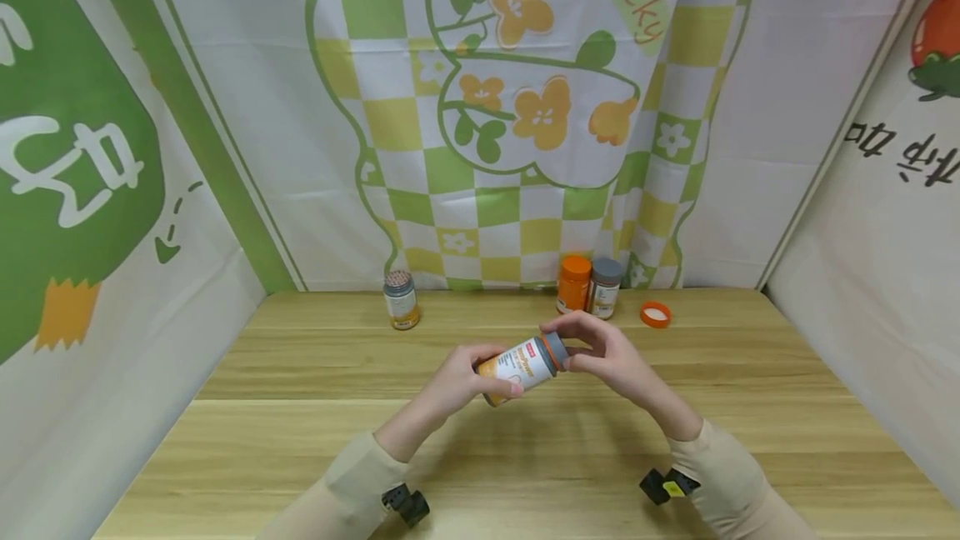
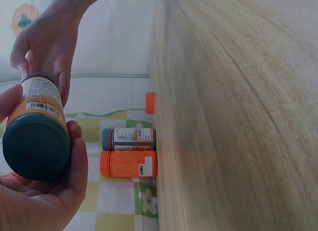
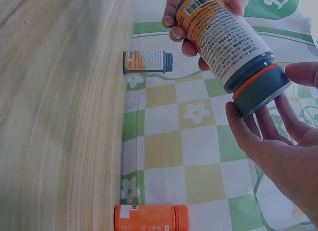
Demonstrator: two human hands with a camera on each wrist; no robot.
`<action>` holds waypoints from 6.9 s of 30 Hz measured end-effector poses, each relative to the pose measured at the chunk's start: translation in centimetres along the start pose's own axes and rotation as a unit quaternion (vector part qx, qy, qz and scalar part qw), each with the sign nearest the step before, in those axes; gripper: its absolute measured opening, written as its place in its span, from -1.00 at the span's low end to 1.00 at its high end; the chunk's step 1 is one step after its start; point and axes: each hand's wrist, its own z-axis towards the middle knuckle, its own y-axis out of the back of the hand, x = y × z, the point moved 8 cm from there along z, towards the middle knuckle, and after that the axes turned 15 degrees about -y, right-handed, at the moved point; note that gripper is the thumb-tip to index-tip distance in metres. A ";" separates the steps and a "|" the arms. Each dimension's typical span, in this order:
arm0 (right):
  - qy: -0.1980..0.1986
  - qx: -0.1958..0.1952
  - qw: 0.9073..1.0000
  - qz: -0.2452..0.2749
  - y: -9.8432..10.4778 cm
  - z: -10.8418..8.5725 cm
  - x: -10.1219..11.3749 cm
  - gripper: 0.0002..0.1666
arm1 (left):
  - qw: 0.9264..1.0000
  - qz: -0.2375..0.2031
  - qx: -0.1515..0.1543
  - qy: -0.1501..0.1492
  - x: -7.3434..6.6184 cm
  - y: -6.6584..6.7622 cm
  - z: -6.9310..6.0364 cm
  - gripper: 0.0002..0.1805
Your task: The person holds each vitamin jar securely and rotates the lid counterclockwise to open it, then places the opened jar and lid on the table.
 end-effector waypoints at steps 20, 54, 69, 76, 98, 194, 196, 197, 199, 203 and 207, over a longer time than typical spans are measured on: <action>0.034 0.017 0.999 0.006 -0.4 0.3 0.0 -0.69 | 1.000 -0.006 0.006 0.001 0.4 -0.2 -0.2 -0.49; -0.275 -0.064 0.958 -0.039 -0.1 1.2 -4.6 -0.28 | 0.972 0.220 -0.054 -0.062 -0.8 0.5 -0.4 -0.34; -0.256 -0.040 0.966 -0.011 -0.1 1.2 -4.8 -0.31 | 0.967 0.237 -0.053 -0.075 -0.8 0.6 -0.4 -0.37; -0.248 -0.025 0.969 -0.001 -0.1 1.1 -4.5 -0.33 | 0.966 0.244 -0.045 -0.073 -0.9 0.5 -0.4 -0.36; -0.175 0.019 0.984 -0.009 -0.2 0.8 -2.9 -0.44 | 0.987 0.150 -0.010 -0.057 -0.5 0.2 -0.6 -0.42; -0.053 0.056 0.996 0.050 -0.1 0.5 -1.2 -0.42 | 0.998 -0.069 0.010 0.003 0.9 0.1 -0.5 -0.34; -0.057 0.049 0.996 0.051 0.0 0.5 -1.3 -0.42 | 0.997 -0.074 0.012 -0.001 0.8 0.0 -0.4 -0.34; -0.058 0.047 0.996 0.052 0.1 0.6 -1.3 -0.42 | 0.997 -0.075 0.013 -0.002 0.8 0.0 -0.4 -0.35; -0.062 0.042 0.996 0.051 0.2 0.6 -1.4 -0.41 | 0.997 -0.074 0.012 -0.003 0.8 0.0 -0.4 -0.35; -0.076 0.036 0.995 0.049 0.4 0.6 -1.8 -0.38 | 0.998 -0.065 0.006 0.001 0.9 0.1 -0.3 -0.35; -0.087 0.034 0.994 0.047 0.6 0.6 -2.1 -0.35 | 0.998 -0.062 0.001 0.002 0.7 0.2 -0.2 -0.34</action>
